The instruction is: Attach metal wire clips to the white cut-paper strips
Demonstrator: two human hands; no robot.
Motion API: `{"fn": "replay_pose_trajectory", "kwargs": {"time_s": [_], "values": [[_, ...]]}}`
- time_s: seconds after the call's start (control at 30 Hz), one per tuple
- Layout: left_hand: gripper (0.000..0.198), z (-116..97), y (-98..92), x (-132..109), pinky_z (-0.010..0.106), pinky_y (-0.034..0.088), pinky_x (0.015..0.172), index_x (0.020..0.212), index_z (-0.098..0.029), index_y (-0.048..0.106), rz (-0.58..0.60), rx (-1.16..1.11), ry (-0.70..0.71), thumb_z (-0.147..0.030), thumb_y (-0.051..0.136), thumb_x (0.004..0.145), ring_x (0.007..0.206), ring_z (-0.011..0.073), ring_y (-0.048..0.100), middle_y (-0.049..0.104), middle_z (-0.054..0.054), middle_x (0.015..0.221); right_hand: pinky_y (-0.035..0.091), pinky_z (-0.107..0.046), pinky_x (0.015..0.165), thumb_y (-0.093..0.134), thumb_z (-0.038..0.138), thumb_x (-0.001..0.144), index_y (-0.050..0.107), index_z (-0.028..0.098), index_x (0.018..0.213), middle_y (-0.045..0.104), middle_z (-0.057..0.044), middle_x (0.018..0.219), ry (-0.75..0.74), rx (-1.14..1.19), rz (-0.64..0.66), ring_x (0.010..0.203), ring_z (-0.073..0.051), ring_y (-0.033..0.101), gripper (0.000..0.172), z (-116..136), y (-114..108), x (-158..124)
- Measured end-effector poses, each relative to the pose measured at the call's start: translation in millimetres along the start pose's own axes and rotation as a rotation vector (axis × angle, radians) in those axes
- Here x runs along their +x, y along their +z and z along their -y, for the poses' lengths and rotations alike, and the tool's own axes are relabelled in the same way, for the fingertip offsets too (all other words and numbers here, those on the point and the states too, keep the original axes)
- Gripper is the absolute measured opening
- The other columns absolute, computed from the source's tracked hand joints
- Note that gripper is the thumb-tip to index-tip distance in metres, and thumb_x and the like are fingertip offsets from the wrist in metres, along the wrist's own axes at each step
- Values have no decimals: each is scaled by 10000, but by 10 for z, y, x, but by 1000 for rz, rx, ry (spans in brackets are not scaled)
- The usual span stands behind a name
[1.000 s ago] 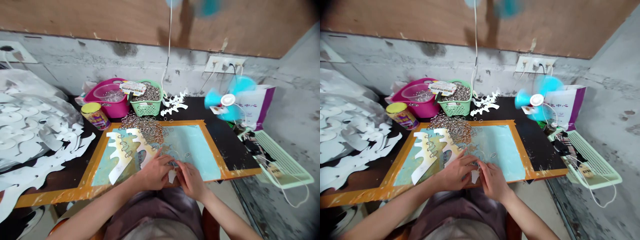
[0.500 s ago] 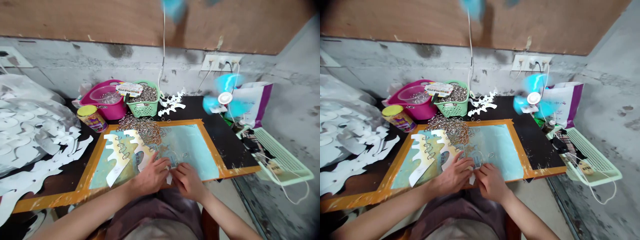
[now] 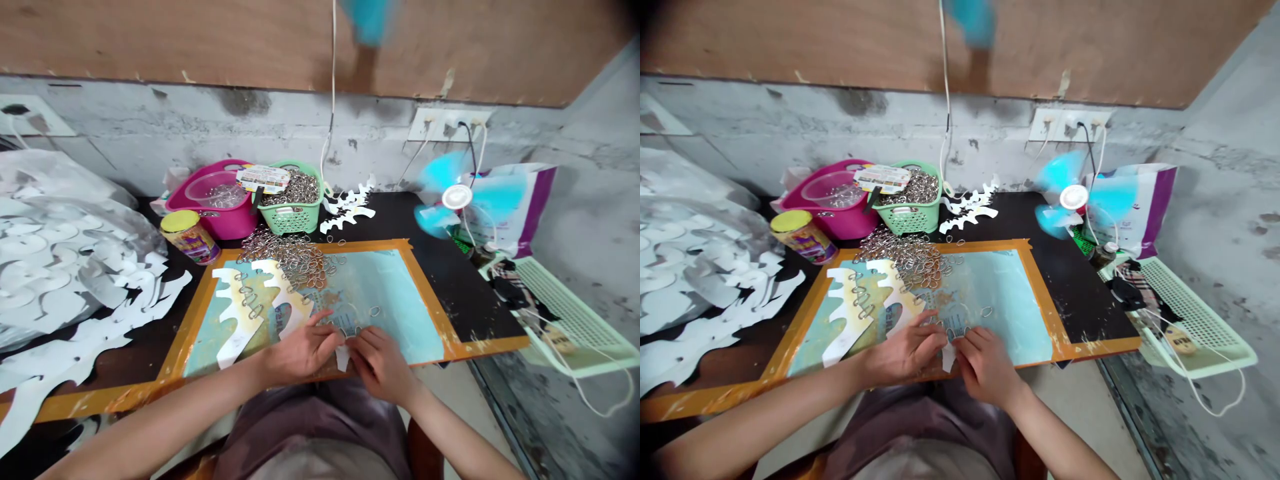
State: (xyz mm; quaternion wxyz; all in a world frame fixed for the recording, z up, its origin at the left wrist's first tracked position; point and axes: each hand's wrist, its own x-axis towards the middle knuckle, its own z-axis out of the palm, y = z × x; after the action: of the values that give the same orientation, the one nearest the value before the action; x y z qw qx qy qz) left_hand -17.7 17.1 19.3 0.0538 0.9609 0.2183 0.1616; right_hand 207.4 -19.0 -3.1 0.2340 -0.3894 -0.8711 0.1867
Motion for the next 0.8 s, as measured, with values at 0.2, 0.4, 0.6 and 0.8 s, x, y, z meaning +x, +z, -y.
{"fn": "replay_pose_trajectory", "kwargs": {"time_s": [0.2,0.4,0.6,0.8], "values": [[164,-54,189,-128,444,354,1104,1054,-186,458,-196,52,-39,-109,347,962,857,159,640,666,4,813,405,-351,743,512,120,905,556,223,1282,565,-74,941,73,-154,86,872,-249,514,393,92,-51,137],[117,-34,202,-118,432,387,1023,1028,-184,473,-236,53,-66,-131,382,975,859,158,630,673,5,827,375,-358,756,533,129,891,562,199,1289,562,-76,955,80,-274,118,897,-253,518,406,144,-33,166],[182,-51,163,-90,465,366,1067,1027,-180,495,-198,27,-132,-54,400,937,891,162,642,700,30,884,375,-365,773,527,133,892,590,151,1204,578,-92,959,75,-294,85,886,-258,528,319,114,11,135],[214,-46,201,-107,556,265,1156,1077,-164,534,-179,74,-129,-78,416,920,1025,201,643,684,45,848,398,-362,777,511,122,886,606,128,1151,577,-100,923,78,-274,43,855,-255,524,281,95,39,121]]}}
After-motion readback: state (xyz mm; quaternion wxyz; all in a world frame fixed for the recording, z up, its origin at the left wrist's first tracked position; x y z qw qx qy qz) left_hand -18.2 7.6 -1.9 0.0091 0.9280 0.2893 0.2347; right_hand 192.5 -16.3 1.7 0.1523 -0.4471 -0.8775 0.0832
